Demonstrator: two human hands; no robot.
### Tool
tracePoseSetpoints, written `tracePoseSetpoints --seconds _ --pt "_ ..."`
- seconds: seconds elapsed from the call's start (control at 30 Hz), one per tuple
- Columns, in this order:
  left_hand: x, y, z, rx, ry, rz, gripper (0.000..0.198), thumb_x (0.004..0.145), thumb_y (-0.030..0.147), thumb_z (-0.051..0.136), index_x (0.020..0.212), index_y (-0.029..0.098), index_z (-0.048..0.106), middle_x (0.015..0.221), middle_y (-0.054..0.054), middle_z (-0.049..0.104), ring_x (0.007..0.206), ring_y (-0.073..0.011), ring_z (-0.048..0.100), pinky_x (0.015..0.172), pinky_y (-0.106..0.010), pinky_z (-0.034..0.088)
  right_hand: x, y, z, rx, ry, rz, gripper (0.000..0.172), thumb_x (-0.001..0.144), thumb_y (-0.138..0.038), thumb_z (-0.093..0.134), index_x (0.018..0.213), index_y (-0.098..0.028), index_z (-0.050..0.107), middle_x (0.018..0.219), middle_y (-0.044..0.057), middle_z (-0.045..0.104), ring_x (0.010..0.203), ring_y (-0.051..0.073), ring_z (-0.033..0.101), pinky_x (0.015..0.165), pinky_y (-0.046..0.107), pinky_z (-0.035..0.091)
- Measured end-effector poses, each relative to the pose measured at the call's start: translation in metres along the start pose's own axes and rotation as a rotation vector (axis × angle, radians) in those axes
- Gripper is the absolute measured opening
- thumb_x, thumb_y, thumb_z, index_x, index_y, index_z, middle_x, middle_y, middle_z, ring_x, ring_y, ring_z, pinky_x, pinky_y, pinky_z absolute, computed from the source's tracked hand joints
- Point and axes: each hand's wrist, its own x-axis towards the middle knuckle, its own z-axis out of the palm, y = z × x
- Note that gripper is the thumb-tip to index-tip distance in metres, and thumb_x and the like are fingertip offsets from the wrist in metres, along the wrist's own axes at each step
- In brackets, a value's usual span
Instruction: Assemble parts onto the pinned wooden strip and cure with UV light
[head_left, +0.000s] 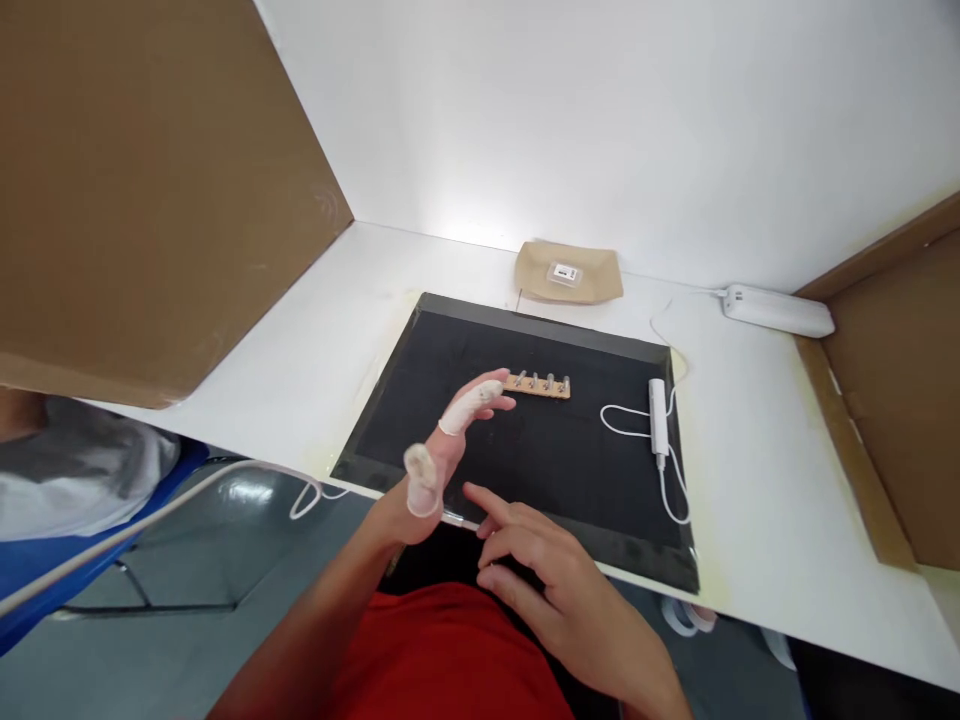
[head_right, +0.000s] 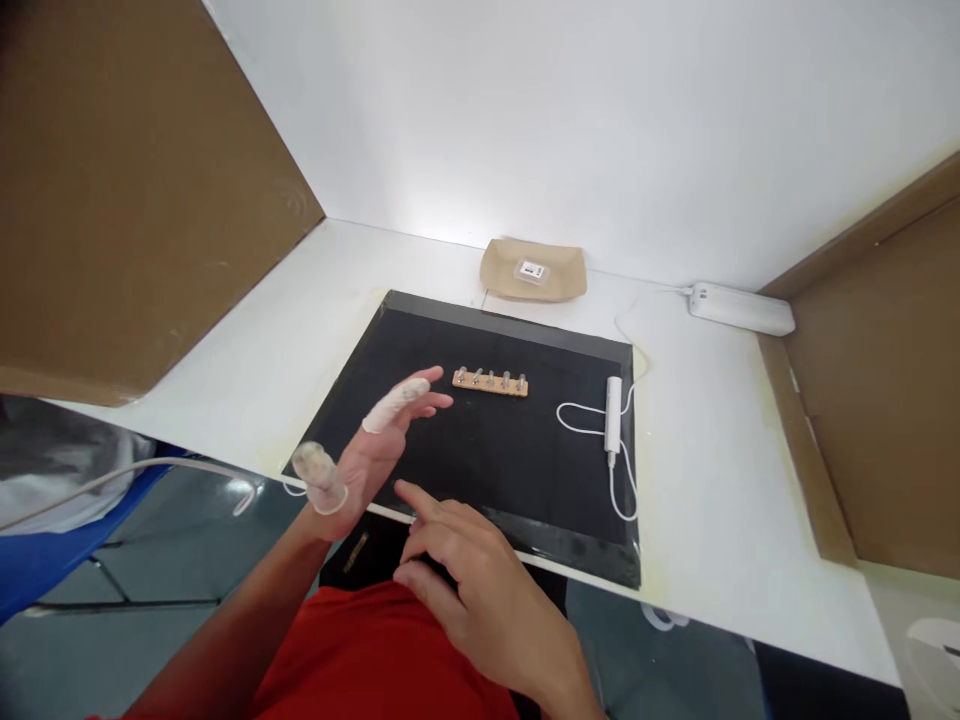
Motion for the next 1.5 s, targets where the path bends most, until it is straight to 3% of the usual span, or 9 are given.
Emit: tracePoseSetpoints --seconds 0.2,0.47,0.6,0.73,0.87,1.13,1.33,1.43,1.5 --pt "-0.015 0.013 -0.015 -0.015 0.139 -0.004 0.086 0.097 0.085 0.010 0.146 0.033 0.059 0.166 -0.009 0.046 0.134 -0.0310 0.060 0.114 -0.050 0.042 0.008 -0.013 0.040 0.144 0.045 0.023 0.017 0.107 -0.035 0.051 0.095 -0.026 0.059 0.134 0.011 0.072 0.162 0.023 0.033 0.118 0.036 0.047" --pt "-0.029 0.007 -0.020 -0.035 0.584 0.068 0.073 0.107 0.071 0.015 0.127 0.033 0.073 0.146 -0.005 0.066 0.116 -0.0216 0.067 0.103 -0.039 0.048 0.020 -0.007 0.091 0.317 0.070 0.051 0.019 0.101 -0.038 0.063 0.089 -0.025 0.058 0.122 0.012 0.073 0.162 0.025 0.034 0.121 0.036 0.041" --pt "-0.016 0.026 -0.017 -0.120 0.690 0.074 0.076 0.104 0.078 0.019 0.121 0.028 0.074 0.143 -0.008 0.068 0.103 -0.0197 0.070 0.095 -0.037 0.055 0.020 0.003 0.107 0.460 0.127 0.079 0.024 0.100 -0.043 0.064 0.085 -0.024 0.059 0.114 0.012 0.074 0.161 0.025 0.036 0.120 0.037 0.041" --pt "0.020 0.066 -0.022 -0.332 0.526 -0.023 0.083 0.100 0.081 0.008 0.118 0.034 0.074 0.149 -0.002 0.064 0.108 -0.0219 0.070 0.095 -0.042 0.059 0.026 0.004 0.106 0.644 0.138 -0.028 0.034 0.095 -0.055 0.068 0.082 -0.024 0.061 0.097 0.009 0.077 0.150 0.027 0.053 0.118 0.041 0.045" --pt "0.065 0.090 -0.024 -0.099 0.419 0.071 0.060 0.106 0.071 0.018 0.143 0.044 0.056 0.172 0.011 0.037 0.147 -0.0287 0.051 0.107 -0.046 0.054 0.032 -0.002 0.082 0.552 0.121 -0.208 0.027 0.101 -0.047 0.062 0.087 -0.024 0.063 0.087 0.005 0.073 0.138 0.023 0.061 0.114 0.040 0.048" --pt "0.097 0.075 0.006 -0.026 0.469 0.080 0.055 0.109 0.064 0.021 0.157 0.047 0.041 0.174 0.017 0.027 0.164 -0.0322 0.024 0.116 -0.050 0.049 0.028 0.004 0.054 0.132 0.100 -0.109 0.023 0.106 -0.035 0.052 0.089 -0.023 0.062 0.137 0.010 0.072 0.135 0.021 0.065 0.099 0.030 0.053" --pt "0.121 0.058 -0.018 -0.023 0.357 0.093 0.057 0.108 0.067 0.015 0.151 0.049 0.048 0.162 0.009 0.049 0.147 -0.0299 0.051 0.112 -0.050 0.050 0.026 0.026 0.051 0.136 -0.072 -0.050 0.018 0.105 -0.034 0.056 0.095 -0.024 0.069 0.134 0.002 0.075 0.119 0.017 0.073 0.103 0.029 0.053" --pt "0.125 0.041 -0.036 0.057 0.231 0.089 0.070 0.104 0.077 0.017 0.125 0.038 0.071 0.133 -0.001 0.071 0.121 -0.0272 0.069 0.105 -0.047 0.055 0.020 0.035 0.031 0.165 0.113 0.008 0.020 0.105 -0.032 0.054 0.093 -0.024 0.068 0.124 0.004 0.077 0.108 0.015 0.074 0.096 0.028 0.054" --pt "0.120 0.023 -0.044 0.174 0.197 0.076 0.051 0.101 0.070 0.049 0.107 0.028 0.078 0.116 -0.006 0.076 0.110 -0.0253 0.071 0.106 -0.044 0.055 0.015 0.041 0.011 0.177 0.249 -0.008 0.023 0.106 -0.032 0.052 0.090 -0.023 0.066 0.113 0.006 0.076 0.099 0.014 0.073 0.089 0.026 0.055"
